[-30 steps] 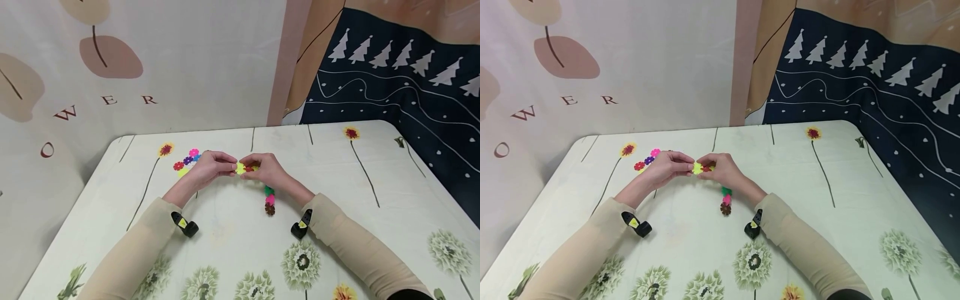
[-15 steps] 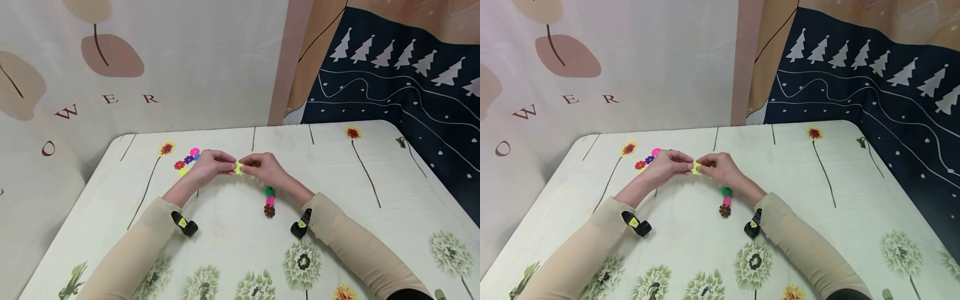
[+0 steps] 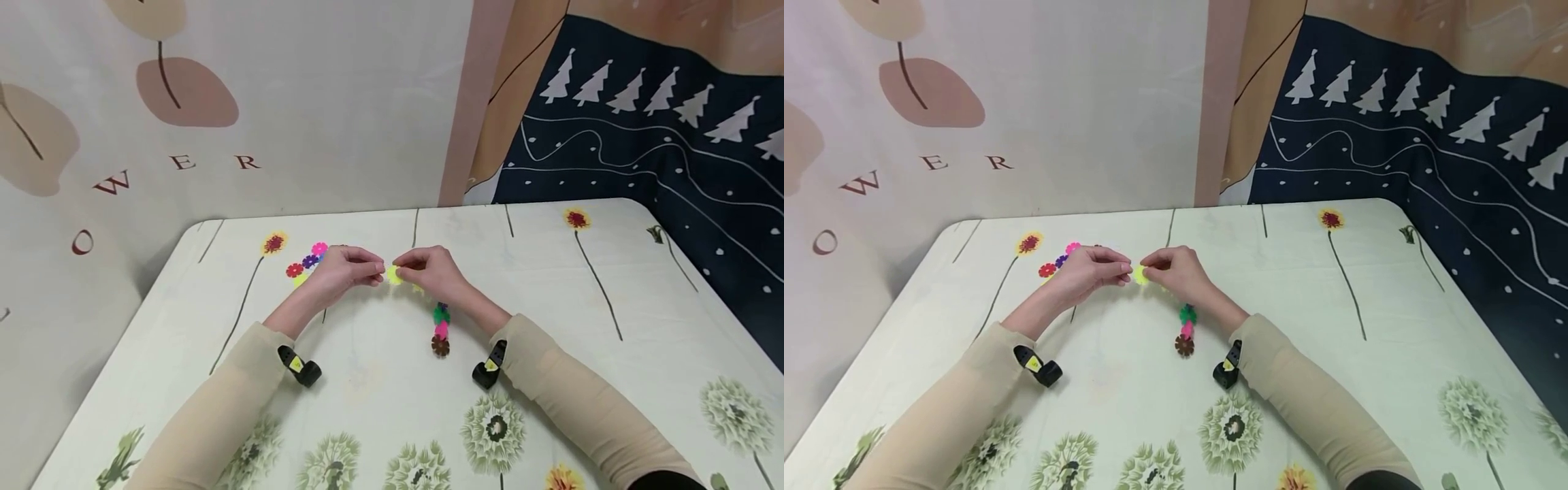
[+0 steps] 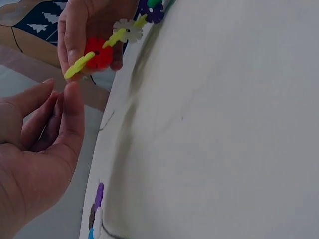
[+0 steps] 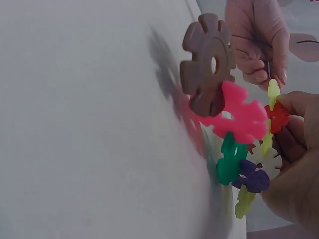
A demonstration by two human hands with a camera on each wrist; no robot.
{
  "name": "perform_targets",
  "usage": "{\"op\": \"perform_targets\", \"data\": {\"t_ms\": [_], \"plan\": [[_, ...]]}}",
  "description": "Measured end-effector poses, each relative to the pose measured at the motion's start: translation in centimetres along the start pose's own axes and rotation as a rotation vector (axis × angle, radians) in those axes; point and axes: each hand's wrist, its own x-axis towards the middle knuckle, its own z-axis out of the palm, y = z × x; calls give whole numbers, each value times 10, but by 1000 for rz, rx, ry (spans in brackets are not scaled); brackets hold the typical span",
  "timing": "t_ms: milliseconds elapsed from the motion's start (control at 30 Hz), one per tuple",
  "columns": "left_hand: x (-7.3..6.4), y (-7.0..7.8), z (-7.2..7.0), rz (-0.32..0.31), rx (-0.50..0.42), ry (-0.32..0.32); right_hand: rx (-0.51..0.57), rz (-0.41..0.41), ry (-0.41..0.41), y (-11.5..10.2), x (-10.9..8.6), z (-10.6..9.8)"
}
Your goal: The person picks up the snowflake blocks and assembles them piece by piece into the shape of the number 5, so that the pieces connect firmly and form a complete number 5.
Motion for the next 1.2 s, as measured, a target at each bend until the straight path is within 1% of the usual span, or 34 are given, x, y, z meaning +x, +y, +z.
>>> {"op": "perform_targets", "data": {"t_ms": [167, 267, 433, 567, 700, 767, 900, 1000, 1067, 1200], "plan": [[-3, 1, -17, 6, 58, 25, -2, 55, -24, -1, 0, -2], [-4, -1, -29, 17, 66, 51, 0, 75, -28, 0, 0, -3], [-4, -7, -53, 40, 93, 104, 30, 118, 10, -1, 0, -7], [-4, -12, -68, 29, 126, 148, 92, 200, 55, -2, 2, -11], [-1, -17, -74, 32, 176, 173, 147, 268, 121, 1, 4, -13], [1, -20, -75, 48, 227, 181, 160, 281, 145, 3, 5, -14], [5, -22, -76, 79, 379, 194, 169, 300, 166, 5, 4, -16], [5, -20, -76, 72, 476, 182, 187, 328, 177, 5, 3, -19], [6, -18, -77, 58, 527, 162, 210, 345, 187, 6, 3, -20], [6, -16, -78, 46, 586, 107, 259, 359, 210, 7, 3, -22]]}}
